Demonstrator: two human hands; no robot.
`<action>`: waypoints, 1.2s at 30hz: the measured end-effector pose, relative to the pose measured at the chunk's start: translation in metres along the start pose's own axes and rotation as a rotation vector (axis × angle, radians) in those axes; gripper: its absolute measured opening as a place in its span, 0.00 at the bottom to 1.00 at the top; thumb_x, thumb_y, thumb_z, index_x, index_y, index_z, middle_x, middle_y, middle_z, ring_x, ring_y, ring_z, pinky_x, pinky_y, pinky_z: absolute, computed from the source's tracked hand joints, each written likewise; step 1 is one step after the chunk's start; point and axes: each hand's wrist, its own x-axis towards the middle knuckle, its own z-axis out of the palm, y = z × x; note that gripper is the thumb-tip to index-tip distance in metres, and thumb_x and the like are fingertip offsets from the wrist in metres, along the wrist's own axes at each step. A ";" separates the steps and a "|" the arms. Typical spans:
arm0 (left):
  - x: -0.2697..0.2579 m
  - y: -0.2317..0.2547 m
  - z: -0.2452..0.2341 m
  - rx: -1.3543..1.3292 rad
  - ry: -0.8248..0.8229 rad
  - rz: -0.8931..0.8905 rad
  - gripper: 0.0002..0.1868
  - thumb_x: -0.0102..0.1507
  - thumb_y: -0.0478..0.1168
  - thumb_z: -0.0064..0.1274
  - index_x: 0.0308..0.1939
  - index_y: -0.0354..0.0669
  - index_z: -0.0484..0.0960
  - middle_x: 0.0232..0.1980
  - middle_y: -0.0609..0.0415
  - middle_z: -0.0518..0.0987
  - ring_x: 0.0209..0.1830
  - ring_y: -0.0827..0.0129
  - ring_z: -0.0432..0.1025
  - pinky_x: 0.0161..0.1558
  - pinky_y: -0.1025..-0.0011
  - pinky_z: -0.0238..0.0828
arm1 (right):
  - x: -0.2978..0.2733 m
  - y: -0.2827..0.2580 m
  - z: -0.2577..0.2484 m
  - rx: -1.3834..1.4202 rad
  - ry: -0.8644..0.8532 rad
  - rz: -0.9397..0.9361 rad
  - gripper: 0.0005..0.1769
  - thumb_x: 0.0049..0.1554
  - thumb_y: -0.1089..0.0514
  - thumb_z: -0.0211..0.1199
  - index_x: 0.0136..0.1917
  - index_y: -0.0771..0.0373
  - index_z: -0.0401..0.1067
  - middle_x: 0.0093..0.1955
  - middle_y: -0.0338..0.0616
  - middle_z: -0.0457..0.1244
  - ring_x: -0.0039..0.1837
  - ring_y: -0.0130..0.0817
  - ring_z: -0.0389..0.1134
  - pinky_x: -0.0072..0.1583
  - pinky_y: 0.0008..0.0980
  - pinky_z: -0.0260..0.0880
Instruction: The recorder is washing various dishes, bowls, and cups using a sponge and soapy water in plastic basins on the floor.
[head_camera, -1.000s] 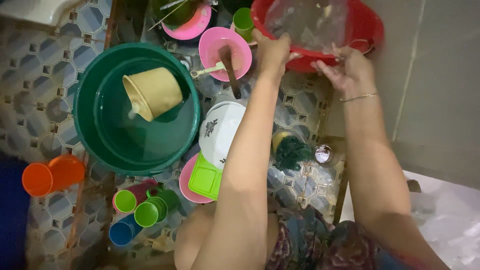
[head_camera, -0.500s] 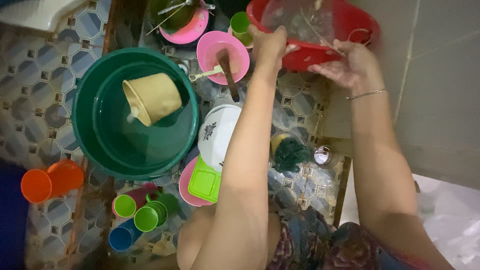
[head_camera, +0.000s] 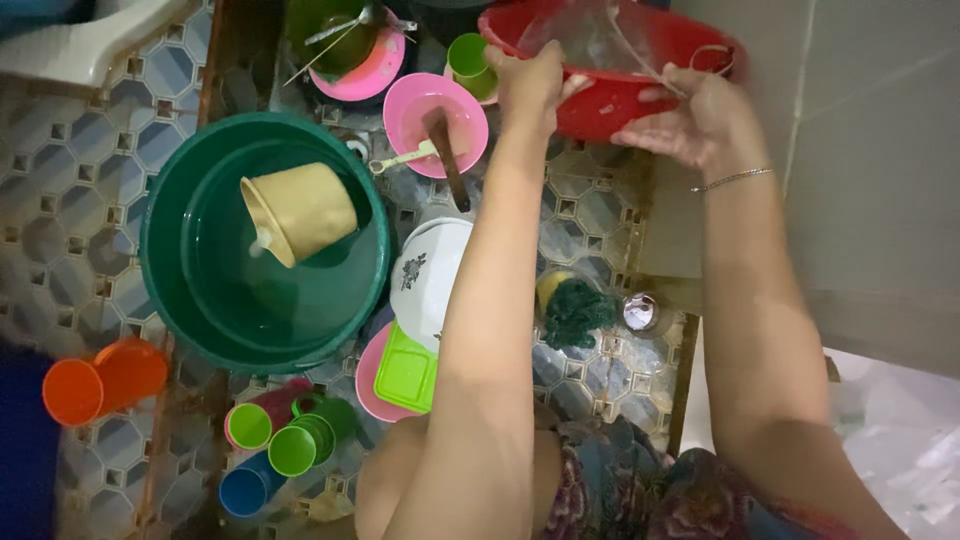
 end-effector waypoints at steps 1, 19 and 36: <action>-0.001 0.002 0.002 -0.007 0.005 -0.009 0.44 0.55 0.27 0.48 0.71 0.44 0.45 0.63 0.37 0.67 0.48 0.48 0.75 0.34 0.56 0.86 | -0.001 -0.003 0.003 -0.033 0.021 0.032 0.22 0.67 0.47 0.50 0.58 0.69 0.63 0.58 0.78 0.62 0.59 0.71 0.72 0.55 0.46 0.77; 0.027 -0.007 0.012 -0.199 0.012 -0.045 0.42 0.55 0.25 0.52 0.68 0.43 0.46 0.60 0.37 0.65 0.44 0.44 0.75 0.32 0.54 0.86 | 0.029 0.002 0.011 0.259 0.026 -0.242 0.10 0.67 0.58 0.50 0.44 0.63 0.65 0.40 0.44 0.59 0.45 0.38 0.68 0.61 0.59 0.77; -0.013 -0.025 -0.045 0.053 -0.037 -0.043 0.33 0.59 0.31 0.53 0.63 0.52 0.54 0.58 0.46 0.71 0.43 0.60 0.74 0.26 0.68 0.81 | -0.027 0.081 0.037 0.159 0.138 -0.473 0.12 0.69 0.60 0.49 0.45 0.64 0.69 0.44 0.45 0.65 0.47 0.36 0.72 0.58 0.49 0.78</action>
